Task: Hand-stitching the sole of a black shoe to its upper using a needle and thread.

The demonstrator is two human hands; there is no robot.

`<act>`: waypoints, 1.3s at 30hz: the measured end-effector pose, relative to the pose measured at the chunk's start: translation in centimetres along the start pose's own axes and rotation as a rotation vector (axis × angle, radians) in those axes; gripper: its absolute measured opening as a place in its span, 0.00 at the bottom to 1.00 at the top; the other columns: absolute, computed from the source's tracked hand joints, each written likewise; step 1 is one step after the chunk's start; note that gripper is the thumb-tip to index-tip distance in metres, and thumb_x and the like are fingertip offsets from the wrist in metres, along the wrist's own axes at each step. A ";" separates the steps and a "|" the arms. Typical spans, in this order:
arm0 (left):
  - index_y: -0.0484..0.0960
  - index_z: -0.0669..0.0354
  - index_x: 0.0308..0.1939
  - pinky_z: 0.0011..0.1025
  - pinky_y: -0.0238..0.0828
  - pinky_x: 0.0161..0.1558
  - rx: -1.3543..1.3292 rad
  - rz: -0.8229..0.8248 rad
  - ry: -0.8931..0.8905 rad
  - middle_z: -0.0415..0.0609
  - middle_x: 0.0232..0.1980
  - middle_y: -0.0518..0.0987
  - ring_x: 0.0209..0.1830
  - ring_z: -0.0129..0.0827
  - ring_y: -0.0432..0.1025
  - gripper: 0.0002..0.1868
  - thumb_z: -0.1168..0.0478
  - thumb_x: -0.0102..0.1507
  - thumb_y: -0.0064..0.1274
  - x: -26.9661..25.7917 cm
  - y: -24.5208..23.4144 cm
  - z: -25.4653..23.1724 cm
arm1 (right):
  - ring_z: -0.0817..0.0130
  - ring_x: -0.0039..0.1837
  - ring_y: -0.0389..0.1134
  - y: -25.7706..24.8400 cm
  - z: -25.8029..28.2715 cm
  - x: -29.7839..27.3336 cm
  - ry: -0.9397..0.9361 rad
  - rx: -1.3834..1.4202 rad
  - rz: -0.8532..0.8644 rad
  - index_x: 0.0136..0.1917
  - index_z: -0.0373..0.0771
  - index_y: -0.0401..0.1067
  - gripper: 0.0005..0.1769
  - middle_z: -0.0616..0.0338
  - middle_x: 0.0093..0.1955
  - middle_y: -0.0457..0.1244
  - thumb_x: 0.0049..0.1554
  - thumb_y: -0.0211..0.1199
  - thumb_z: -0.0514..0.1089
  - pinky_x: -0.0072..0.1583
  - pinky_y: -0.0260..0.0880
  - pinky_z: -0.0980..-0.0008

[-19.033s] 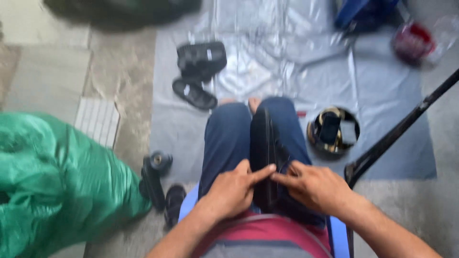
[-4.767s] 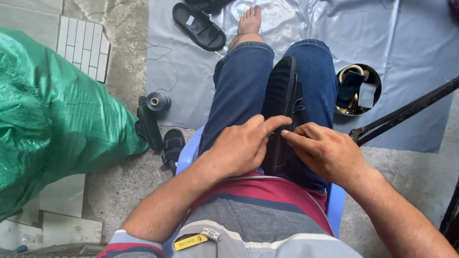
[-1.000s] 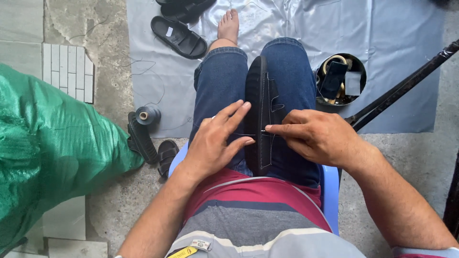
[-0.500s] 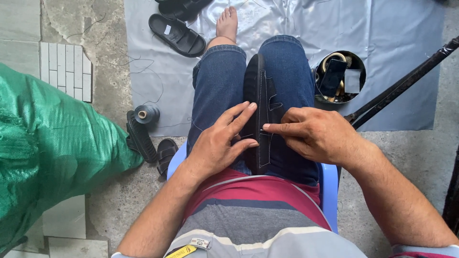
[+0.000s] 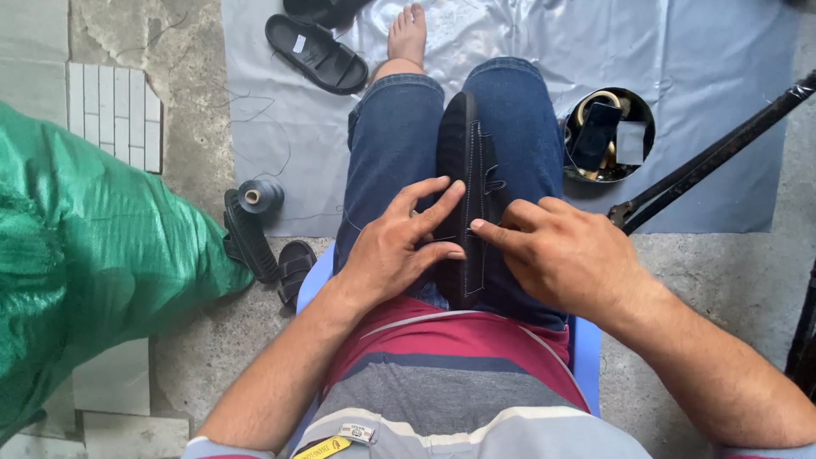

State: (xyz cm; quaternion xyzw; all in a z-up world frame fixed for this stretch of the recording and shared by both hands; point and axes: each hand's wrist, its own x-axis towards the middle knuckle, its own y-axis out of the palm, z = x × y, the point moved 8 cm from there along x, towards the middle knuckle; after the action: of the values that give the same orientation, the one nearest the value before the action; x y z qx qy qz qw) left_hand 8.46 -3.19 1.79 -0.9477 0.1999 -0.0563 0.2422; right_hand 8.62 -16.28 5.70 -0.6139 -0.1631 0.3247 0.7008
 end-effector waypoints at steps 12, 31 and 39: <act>0.59 0.36 0.64 0.44 0.76 0.36 -0.049 -0.002 -0.029 0.52 0.60 0.65 0.35 0.46 0.76 0.36 0.49 0.54 0.56 0.3 -0.5 0.4 | 0.65 0.45 0.67 2.6 -2.1 -0.4 -0.038 0.443 -0.283 0.47 0.51 0.75 0.15 0.66 0.39 0.63 0.45 0.60 0.39 0.42 0.67 0.68; 0.68 0.40 0.50 0.36 0.70 0.31 0.086 0.024 -0.105 0.40 0.41 0.70 0.39 0.35 0.72 0.16 0.52 0.59 0.49 -1.5 -0.9 2.5 | 0.71 0.41 0.65 0.6 -0.7 0.1 -0.040 0.282 -0.206 0.52 0.48 0.70 0.13 0.65 0.43 0.64 0.52 0.62 0.39 0.41 0.64 0.73; 0.78 0.47 0.31 0.18 0.61 0.49 -0.649 0.282 -0.238 0.42 0.54 0.74 0.45 0.18 0.69 0.02 0.57 0.56 0.51 -1.7 -1.7 0.5 | 0.71 0.38 0.65 0.8 -0.9 0.4 -0.024 0.330 -0.111 0.52 0.50 0.70 0.14 0.67 0.42 0.63 0.51 0.60 0.41 0.37 0.63 0.71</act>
State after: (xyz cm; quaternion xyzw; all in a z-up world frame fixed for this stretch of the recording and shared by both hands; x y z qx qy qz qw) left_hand 7.60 -0.87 2.15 -0.9382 0.3065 0.1544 -0.0437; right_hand 9.31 -16.66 4.66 -0.4765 -0.1497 0.3152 0.8070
